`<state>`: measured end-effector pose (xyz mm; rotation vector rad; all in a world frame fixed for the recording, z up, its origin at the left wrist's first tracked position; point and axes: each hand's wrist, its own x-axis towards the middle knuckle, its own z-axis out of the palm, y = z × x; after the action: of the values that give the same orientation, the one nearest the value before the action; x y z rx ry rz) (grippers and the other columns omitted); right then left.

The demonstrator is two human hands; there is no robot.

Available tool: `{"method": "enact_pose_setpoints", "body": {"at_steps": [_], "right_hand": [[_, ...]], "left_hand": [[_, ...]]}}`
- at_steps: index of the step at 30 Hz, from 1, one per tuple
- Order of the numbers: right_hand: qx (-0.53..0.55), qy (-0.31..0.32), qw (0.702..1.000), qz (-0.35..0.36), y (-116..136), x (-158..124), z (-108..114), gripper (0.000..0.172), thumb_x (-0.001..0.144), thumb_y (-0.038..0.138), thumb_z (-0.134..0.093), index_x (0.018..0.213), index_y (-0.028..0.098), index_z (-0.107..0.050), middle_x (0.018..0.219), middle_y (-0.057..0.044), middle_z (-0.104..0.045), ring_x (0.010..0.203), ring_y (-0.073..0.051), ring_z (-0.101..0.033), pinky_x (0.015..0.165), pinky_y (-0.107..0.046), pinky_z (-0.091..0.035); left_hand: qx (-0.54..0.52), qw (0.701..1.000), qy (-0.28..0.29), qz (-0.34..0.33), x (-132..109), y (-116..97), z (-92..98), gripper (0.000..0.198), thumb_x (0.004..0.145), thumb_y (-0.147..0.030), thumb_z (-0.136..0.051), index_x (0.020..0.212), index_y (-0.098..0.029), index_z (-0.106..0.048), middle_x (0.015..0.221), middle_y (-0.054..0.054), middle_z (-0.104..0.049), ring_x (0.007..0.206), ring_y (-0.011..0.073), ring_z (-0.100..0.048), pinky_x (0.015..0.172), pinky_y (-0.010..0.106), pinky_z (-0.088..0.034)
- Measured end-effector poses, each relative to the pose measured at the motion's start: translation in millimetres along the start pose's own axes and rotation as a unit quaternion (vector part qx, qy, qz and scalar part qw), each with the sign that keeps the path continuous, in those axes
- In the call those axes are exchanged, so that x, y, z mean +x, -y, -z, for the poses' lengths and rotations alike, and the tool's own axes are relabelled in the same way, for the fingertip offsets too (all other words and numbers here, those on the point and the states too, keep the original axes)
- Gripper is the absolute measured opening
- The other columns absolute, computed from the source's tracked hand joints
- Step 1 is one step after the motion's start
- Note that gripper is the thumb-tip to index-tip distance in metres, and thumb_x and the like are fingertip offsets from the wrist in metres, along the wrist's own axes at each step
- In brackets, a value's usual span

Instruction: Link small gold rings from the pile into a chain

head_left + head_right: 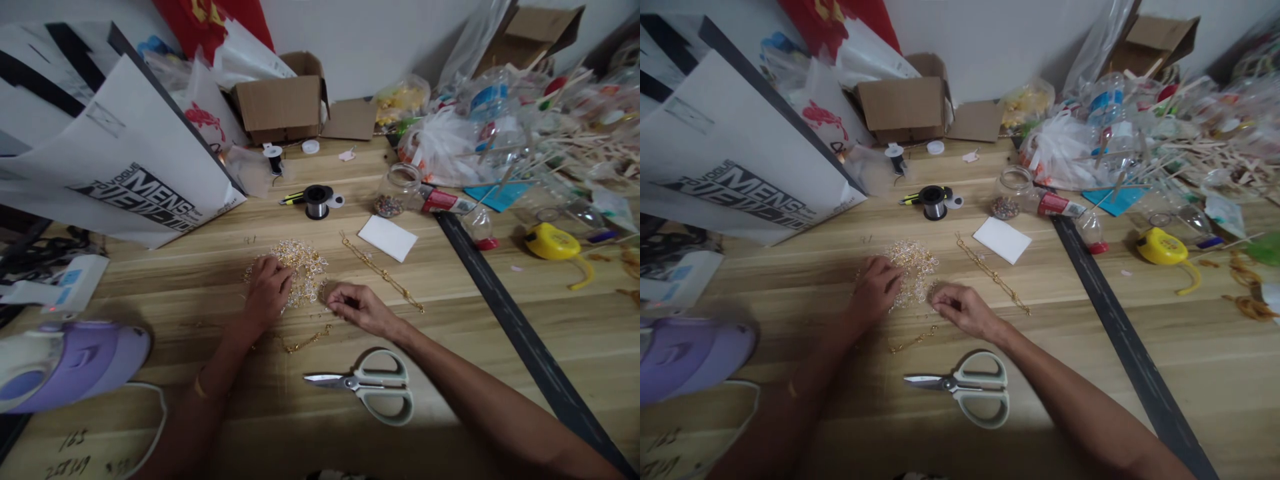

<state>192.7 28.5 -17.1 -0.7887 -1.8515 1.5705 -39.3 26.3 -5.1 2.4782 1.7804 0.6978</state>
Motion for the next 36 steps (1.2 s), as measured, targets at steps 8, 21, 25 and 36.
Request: {"method": "enact_pose_setpoints", "body": {"at_steps": [8,21,25,36], "right_hand": [[-0.002,-0.003,1.000,0.002,0.5,0.3,-0.1,0.018,0.085,0.030,-0.054,0.079,0.013,-0.058,0.071,-0.001,-0.052,0.061,-0.009,-0.044,0.057,-0.022,-0.035],[-0.013,0.003,1.000,0.011,-0.6,0.0,0.6,0.017,0.087,0.028,-0.052,0.083,0.013,-0.058,0.072,-0.002,-0.053,0.063,-0.010,-0.045,0.058,-0.023,-0.036],[-0.022,0.006,0.999,0.025,-0.8,0.2,1.2,0.017,0.088,0.028,-0.051,0.084,0.014,-0.059,0.079,-0.004,-0.054,0.066,-0.010,-0.047,0.060,-0.023,-0.038],[-0.007,0.010,1.000,0.013,2.8,0.6,1.1,0.017,0.085,0.029,-0.055,0.081,0.013,-0.061,0.076,-0.003,-0.056,0.067,-0.011,-0.049,0.061,-0.024,-0.039]], "left_hand": [[-0.026,1.000,-0.015,0.002,-0.2,0.3,-0.9,0.022,0.082,-0.014,-0.049,0.094,-0.018,-0.067,0.086,0.005,-0.054,0.090,0.0206,-0.046,0.084,0.037,-0.041],[-0.024,0.999,-0.026,0.014,-1.4,0.8,0.6,0.021,0.082,-0.014,-0.050,0.090,-0.018,-0.068,0.088,0.006,-0.054,0.091,0.0205,-0.047,0.085,0.037,-0.042],[-0.018,0.999,-0.034,0.025,-1.3,2.8,1.3,0.020,0.082,-0.015,-0.050,0.092,-0.018,-0.068,0.089,0.007,-0.055,0.092,0.0212,-0.047,0.085,0.038,-0.042],[-0.031,0.999,-0.023,-0.005,-1.4,2.2,-1.0,0.024,0.081,-0.011,-0.050,0.092,-0.020,-0.069,0.090,0.006,-0.055,0.094,0.0209,-0.047,0.086,0.038,-0.042]]}}
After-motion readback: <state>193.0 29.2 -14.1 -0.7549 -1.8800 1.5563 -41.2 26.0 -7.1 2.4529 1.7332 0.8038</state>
